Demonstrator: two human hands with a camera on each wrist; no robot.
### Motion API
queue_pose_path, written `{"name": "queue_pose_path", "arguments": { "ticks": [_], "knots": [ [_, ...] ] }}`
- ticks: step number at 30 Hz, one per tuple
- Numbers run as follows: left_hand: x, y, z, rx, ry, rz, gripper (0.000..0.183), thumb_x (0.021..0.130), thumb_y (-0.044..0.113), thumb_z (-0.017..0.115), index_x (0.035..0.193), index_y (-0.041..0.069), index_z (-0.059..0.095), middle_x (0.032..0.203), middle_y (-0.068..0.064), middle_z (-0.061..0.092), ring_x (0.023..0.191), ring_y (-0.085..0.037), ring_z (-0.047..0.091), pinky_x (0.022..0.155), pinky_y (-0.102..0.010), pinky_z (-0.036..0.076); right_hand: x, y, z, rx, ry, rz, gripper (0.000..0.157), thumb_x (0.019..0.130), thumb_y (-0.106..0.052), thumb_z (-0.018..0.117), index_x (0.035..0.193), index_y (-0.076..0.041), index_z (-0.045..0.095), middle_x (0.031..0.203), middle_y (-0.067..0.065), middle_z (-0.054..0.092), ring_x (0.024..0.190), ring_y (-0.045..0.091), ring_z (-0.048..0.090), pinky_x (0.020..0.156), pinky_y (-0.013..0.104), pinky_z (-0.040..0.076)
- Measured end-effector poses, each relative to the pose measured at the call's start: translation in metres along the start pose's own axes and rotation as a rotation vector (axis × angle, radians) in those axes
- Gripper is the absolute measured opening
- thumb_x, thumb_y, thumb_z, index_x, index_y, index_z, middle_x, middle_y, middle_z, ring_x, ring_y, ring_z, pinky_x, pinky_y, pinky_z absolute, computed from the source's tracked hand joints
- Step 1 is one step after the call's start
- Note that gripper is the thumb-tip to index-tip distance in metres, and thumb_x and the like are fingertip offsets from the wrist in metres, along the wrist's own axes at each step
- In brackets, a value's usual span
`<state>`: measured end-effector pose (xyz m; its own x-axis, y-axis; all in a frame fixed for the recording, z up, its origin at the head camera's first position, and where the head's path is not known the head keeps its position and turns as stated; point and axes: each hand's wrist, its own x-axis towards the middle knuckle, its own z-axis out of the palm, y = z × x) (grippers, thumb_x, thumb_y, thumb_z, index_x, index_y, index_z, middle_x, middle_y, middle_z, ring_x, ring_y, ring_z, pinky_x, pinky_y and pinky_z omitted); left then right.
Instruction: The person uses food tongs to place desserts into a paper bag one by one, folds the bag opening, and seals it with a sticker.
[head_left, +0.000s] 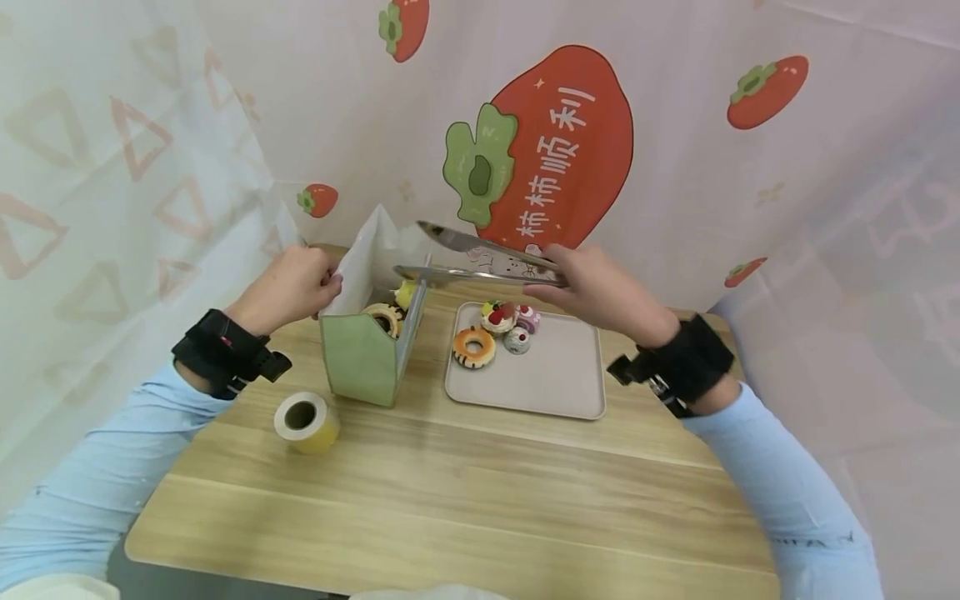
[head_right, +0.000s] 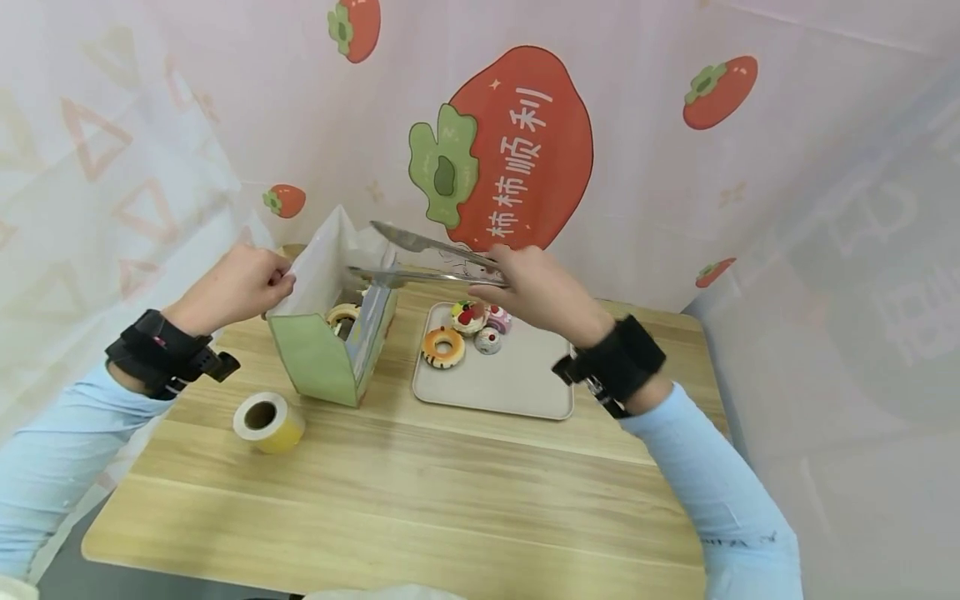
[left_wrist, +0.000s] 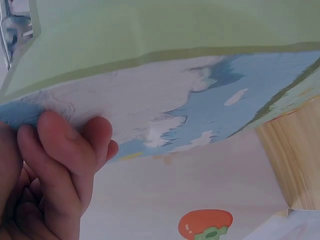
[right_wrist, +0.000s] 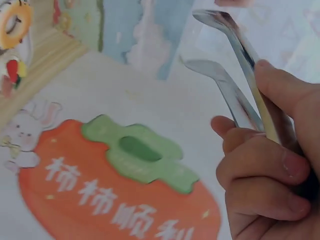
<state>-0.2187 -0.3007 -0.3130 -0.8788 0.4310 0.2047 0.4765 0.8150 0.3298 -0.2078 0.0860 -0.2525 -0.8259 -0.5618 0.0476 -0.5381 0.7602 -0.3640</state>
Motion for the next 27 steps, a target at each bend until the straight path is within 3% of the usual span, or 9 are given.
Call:
{"name": "queue_pose_path", "arguments": {
  "ticks": [3, 6, 12, 19, 27],
  "knots": [
    [0.001, -0.001, 0.000, 0.007, -0.005, -0.004, 0.037, 0.093, 0.002, 0.054, 0.057, 0.010, 0.052, 0.044, 0.001, 0.050, 0.040, -0.008, 0.051, 0.048, -0.026, 0.038, -0.025, 0.025, 0.012, 0.051, 0.061, 0.060, 0.033, 0.094, -0.029, 0.069, 0.113, -0.004, 0.061, 0.084, 0.007, 0.064, 0.064, 0.016, 0.051, 0.059, 0.029, 0.041],
    [0.001, -0.001, -0.002, 0.007, -0.006, -0.010, 0.037, 0.093, 0.003, 0.054, 0.056, 0.010, 0.052, 0.044, 0.001, 0.050, 0.040, -0.007, 0.051, 0.047, -0.026, 0.036, -0.047, 0.049, 0.030, 0.059, 0.103, 0.125, 0.024, 0.095, -0.028, 0.068, 0.097, -0.004, 0.062, 0.070, 0.005, 0.053, 0.059, 0.016, 0.043, 0.056, 0.029, 0.035],
    [0.002, -0.001, -0.001, 0.005, 0.000, 0.003, 0.036, 0.093, 0.004, 0.054, 0.058, 0.010, 0.053, 0.045, 0.003, 0.048, 0.040, -0.006, 0.048, 0.047, -0.025, 0.035, -0.077, 0.089, 0.078, 0.052, 0.114, 0.247, 0.027, 0.095, -0.031, 0.068, 0.088, -0.005, 0.061, 0.066, -0.001, 0.045, 0.055, 0.012, 0.039, 0.050, 0.025, 0.030],
    [0.000, -0.001, -0.001, -0.002, -0.016, -0.010, 0.034, 0.093, 0.004, 0.054, 0.060, 0.009, 0.055, 0.045, 0.002, 0.050, 0.041, -0.007, 0.051, 0.048, -0.026, 0.040, -0.088, 0.119, 0.126, 0.029, 0.055, 0.317, 0.027, 0.094, -0.027, 0.069, 0.084, -0.004, 0.060, 0.065, -0.001, 0.048, 0.053, 0.011, 0.041, 0.049, 0.025, 0.032],
    [-0.002, -0.001, -0.003, 0.005, -0.017, -0.024, 0.035, 0.092, 0.001, 0.054, 0.058, 0.009, 0.056, 0.044, 0.001, 0.051, 0.039, -0.008, 0.051, 0.047, -0.027, 0.041, -0.086, 0.131, 0.146, 0.037, -0.016, 0.380, 0.030, 0.095, -0.027, 0.067, 0.078, -0.005, 0.055, 0.062, -0.003, 0.044, 0.052, 0.011, 0.038, 0.048, 0.026, 0.031]
  ]
}}
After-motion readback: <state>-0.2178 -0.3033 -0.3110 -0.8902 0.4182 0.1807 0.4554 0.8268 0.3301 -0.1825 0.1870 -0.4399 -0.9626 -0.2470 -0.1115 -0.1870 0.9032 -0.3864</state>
